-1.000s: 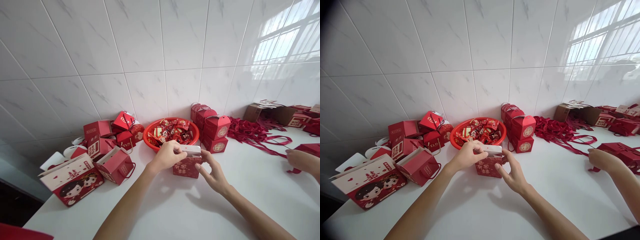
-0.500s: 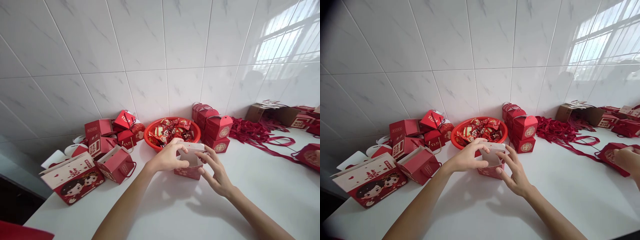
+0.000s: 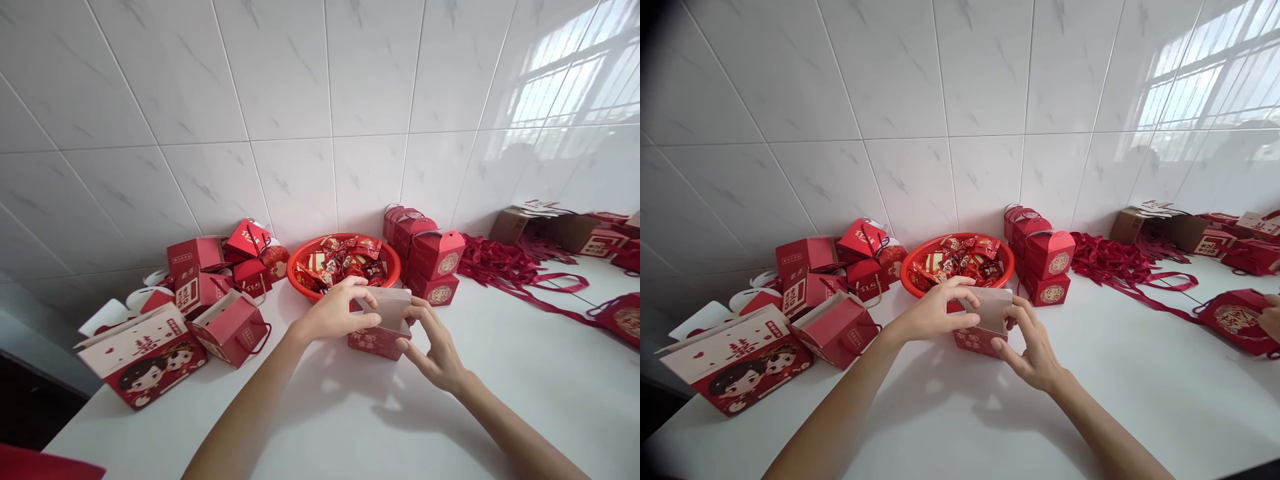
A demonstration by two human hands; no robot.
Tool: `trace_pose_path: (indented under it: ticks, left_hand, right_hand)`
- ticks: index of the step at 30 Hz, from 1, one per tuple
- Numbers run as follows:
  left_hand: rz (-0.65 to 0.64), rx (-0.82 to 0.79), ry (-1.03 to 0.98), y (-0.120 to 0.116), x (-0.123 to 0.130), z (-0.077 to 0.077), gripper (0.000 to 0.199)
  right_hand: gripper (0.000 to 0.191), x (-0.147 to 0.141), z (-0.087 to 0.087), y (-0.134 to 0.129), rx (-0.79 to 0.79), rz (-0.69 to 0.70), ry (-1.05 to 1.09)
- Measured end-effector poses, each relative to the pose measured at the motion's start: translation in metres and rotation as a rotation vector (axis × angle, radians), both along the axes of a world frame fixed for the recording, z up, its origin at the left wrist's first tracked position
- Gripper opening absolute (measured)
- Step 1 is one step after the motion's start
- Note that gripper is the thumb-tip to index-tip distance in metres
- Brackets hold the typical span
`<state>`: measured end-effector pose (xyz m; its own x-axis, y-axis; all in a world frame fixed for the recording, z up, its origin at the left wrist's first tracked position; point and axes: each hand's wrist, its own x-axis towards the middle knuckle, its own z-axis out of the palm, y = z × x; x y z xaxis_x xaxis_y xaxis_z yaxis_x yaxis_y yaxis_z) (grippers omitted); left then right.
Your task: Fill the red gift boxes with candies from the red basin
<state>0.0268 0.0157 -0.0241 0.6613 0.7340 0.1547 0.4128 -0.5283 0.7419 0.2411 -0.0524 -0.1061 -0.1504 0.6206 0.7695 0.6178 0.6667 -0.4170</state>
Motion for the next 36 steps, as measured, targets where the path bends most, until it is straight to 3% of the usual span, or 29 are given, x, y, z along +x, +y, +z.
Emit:
trace_pose_path:
  ticks: [4, 6, 10, 14, 20, 26, 29, 33, 36]
  left_hand:
    - [-0.067, 0.028, -0.062, 0.006, -0.003, 0.002, 0.021]
    - [-0.03, 0.053, -0.136, 0.014, -0.009, 0.007, 0.024]
    - [0.227, 0.142, -0.167, 0.033, -0.032, 0.015, 0.03]
    - [0.411, 0.228, 0.061, 0.052, -0.053, 0.012, 0.027]
    - [0.397, 0.158, 0.299, 0.078, -0.047, -0.002, 0.018]
    - [0.34, 0.123, 0.363, 0.102, -0.029, -0.014, 0.076]
    - [0.326, 0.153, 0.41, 0.11, -0.025, -0.018, 0.091]
    - [0.324, 0.092, 0.307, 0.118, -0.029, -0.021, 0.092]
    - [0.418, 0.041, 0.193, 0.126, -0.033, -0.026, 0.078]
  right_hand:
    - [0.028, 0.0, 0.0, -0.001, 0.015, -0.004, -0.054]
    - [0.033, 0.001, -0.002, -0.001, 0.024, -0.021, -0.064]
    - [0.036, 0.004, -0.004, -0.001, 0.052, -0.05, -0.064]
    - [0.034, 0.004, -0.001, -0.003, 0.057, -0.046, -0.03]
    - [0.027, 0.006, 0.002, -0.001, 0.038, -0.025, 0.069]
    - [0.028, 0.008, 0.002, 0.002, 0.066, -0.025, 0.08]
    - [0.029, 0.01, 0.002, 0.003, 0.086, -0.02, 0.08]
    - [0.03, 0.011, 0.001, 0.004, 0.092, -0.016, 0.096]
    - [0.029, 0.012, 0.002, 0.004, 0.091, -0.015, 0.104]
